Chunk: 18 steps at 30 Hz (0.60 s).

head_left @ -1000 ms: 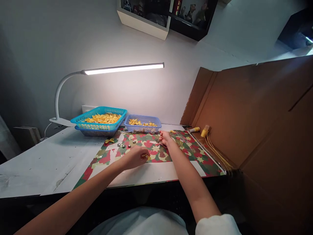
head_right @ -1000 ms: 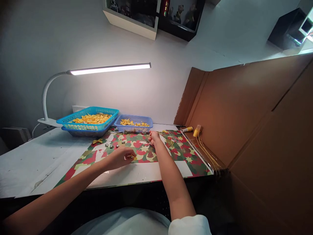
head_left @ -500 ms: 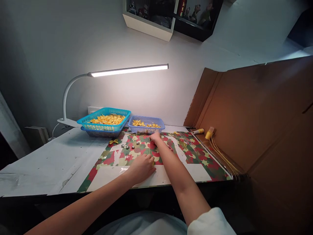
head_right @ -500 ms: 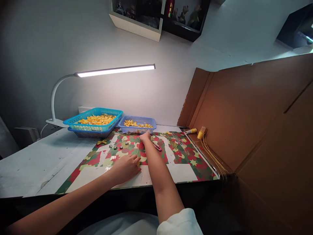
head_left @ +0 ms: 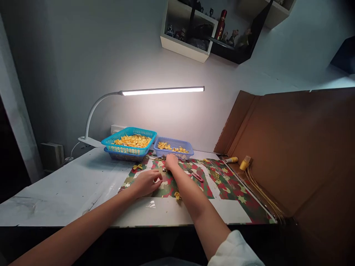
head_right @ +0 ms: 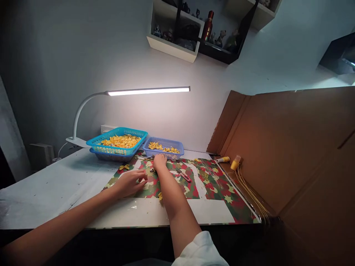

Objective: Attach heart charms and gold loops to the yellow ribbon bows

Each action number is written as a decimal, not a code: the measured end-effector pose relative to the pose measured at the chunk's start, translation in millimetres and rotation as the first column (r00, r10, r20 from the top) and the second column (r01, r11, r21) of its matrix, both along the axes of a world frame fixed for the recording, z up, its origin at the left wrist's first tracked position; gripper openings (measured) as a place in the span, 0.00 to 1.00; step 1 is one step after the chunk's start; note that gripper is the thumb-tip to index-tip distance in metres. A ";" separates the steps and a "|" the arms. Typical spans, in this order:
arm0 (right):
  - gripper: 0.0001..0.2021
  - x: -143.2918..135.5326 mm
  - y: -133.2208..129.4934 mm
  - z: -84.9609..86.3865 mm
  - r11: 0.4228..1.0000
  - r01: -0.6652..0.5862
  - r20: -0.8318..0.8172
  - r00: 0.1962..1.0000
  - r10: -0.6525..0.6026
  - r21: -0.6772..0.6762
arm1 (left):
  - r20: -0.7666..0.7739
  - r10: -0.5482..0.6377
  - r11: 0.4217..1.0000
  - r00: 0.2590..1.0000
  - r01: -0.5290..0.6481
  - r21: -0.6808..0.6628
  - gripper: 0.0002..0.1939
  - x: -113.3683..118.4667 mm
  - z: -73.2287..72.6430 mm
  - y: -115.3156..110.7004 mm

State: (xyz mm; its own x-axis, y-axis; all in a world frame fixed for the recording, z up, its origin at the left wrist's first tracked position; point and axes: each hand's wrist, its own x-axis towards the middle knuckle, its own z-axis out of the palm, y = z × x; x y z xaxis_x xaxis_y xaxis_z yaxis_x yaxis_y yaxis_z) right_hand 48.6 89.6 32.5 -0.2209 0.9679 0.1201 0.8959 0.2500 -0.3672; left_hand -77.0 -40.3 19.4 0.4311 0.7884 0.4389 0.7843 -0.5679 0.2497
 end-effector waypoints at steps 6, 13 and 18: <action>0.14 -5.8 -2.6 -0.6 0.992 -0.124 0.108 0.986 0.126 -0.028 | 0.084 -0.007 1.000 0.996 0.009 -0.025 0.08 -2.9 -8.5 2.6; 0.15 -11.0 -11.6 -1.2 0.949 -0.305 0.110 0.944 0.312 -0.074 | 0.099 -0.050 0.998 0.994 0.053 -0.026 0.07 5.4 -18.0 -0.3; 0.14 -6.4 -17.6 -2.2 0.938 -0.343 0.112 0.931 0.346 -0.046 | 0.118 -0.085 0.996 0.989 0.084 0.010 0.07 6.4 -20.2 1.2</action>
